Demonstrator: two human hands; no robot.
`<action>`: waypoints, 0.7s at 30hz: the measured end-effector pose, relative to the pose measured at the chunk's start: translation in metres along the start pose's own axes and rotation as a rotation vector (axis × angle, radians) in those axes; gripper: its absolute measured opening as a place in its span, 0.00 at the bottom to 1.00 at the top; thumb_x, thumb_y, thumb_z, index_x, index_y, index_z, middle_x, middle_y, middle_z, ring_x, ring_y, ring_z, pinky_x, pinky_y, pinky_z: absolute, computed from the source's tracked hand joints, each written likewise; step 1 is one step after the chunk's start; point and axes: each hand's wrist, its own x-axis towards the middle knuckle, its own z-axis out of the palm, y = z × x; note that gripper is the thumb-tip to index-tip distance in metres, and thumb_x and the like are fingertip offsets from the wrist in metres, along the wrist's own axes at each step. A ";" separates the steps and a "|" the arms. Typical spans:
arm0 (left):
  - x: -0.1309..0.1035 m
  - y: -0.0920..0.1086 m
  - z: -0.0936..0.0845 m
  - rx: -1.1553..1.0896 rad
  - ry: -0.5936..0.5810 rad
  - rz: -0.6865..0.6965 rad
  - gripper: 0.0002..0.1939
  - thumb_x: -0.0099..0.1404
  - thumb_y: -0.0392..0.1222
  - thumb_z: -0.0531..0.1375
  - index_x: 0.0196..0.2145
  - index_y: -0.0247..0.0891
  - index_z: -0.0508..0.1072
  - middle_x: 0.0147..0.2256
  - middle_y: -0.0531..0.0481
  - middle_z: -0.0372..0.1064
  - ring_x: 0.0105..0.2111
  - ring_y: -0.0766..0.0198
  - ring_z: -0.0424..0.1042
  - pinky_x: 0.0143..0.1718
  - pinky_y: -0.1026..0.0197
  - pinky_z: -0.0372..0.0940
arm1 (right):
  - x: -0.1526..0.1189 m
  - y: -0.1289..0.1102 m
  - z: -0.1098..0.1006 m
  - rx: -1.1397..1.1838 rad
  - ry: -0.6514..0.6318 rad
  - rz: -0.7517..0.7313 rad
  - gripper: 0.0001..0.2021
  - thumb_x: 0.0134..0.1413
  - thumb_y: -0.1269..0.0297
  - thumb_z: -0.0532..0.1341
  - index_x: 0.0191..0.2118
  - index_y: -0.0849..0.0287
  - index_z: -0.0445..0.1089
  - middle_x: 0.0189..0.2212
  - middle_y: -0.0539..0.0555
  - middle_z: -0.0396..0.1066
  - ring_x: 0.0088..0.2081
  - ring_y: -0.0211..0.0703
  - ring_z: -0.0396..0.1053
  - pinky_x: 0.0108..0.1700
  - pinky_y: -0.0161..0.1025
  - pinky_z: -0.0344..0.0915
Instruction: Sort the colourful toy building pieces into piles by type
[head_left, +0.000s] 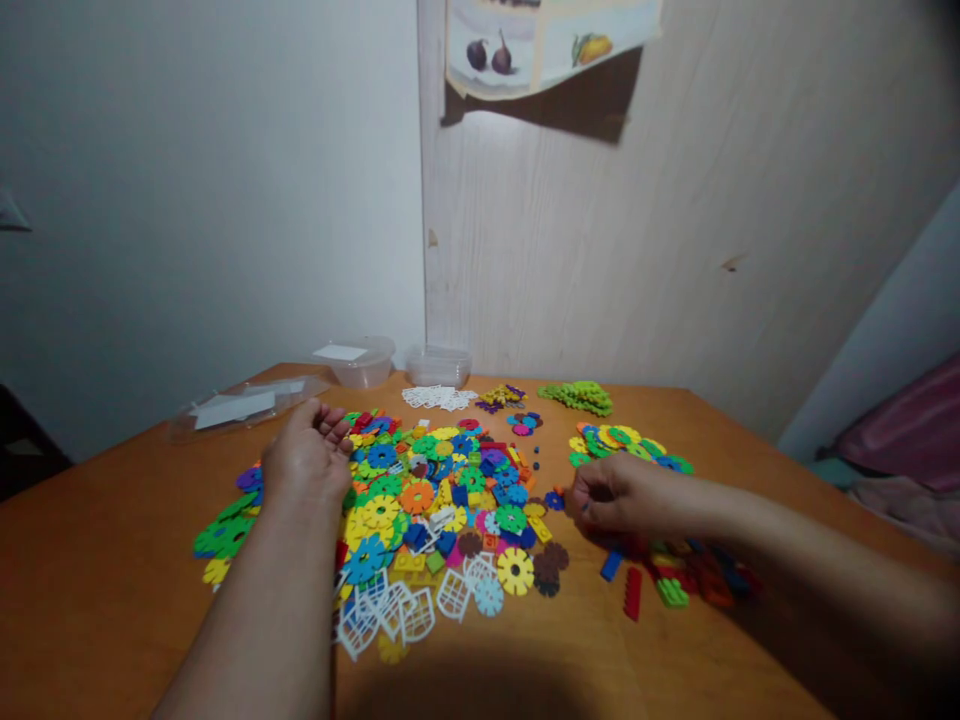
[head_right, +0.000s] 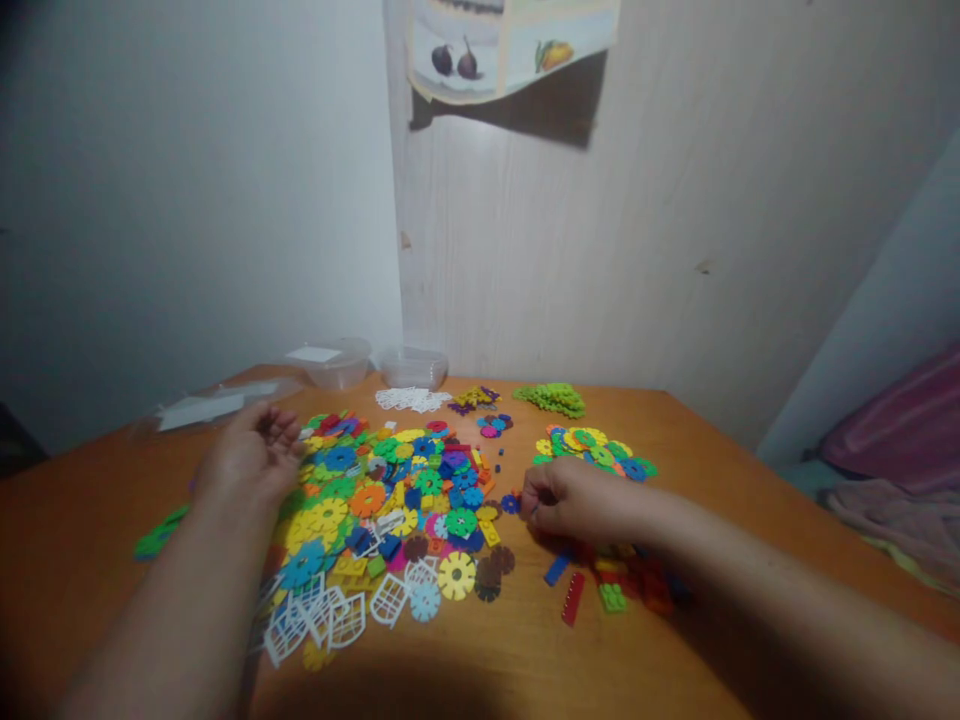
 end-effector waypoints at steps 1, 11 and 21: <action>0.000 0.000 0.000 0.005 0.002 0.002 0.10 0.64 0.36 0.58 0.25 0.36 0.65 0.24 0.56 0.65 0.21 0.72 0.65 0.21 0.69 0.57 | -0.006 -0.002 0.001 -0.020 -0.018 -0.018 0.06 0.49 0.70 0.59 0.34 0.57 0.72 0.29 0.49 0.75 0.29 0.37 0.68 0.27 0.30 0.57; -0.002 0.001 0.001 0.028 -0.002 0.009 0.11 0.66 0.36 0.57 0.25 0.36 0.66 0.24 0.55 0.65 0.22 0.72 0.65 0.20 0.70 0.57 | -0.023 0.012 -0.004 -0.113 0.019 -0.057 0.06 0.56 0.65 0.58 0.32 0.57 0.73 0.29 0.50 0.75 0.30 0.39 0.68 0.31 0.32 0.60; 0.000 0.000 0.001 0.018 0.000 0.013 0.10 0.64 0.35 0.58 0.25 0.36 0.66 0.23 0.55 0.65 0.21 0.72 0.65 0.19 0.70 0.56 | 0.025 0.003 -0.003 -0.203 0.183 0.021 0.09 0.52 0.65 0.60 0.38 0.56 0.77 0.34 0.54 0.79 0.34 0.43 0.73 0.33 0.35 0.62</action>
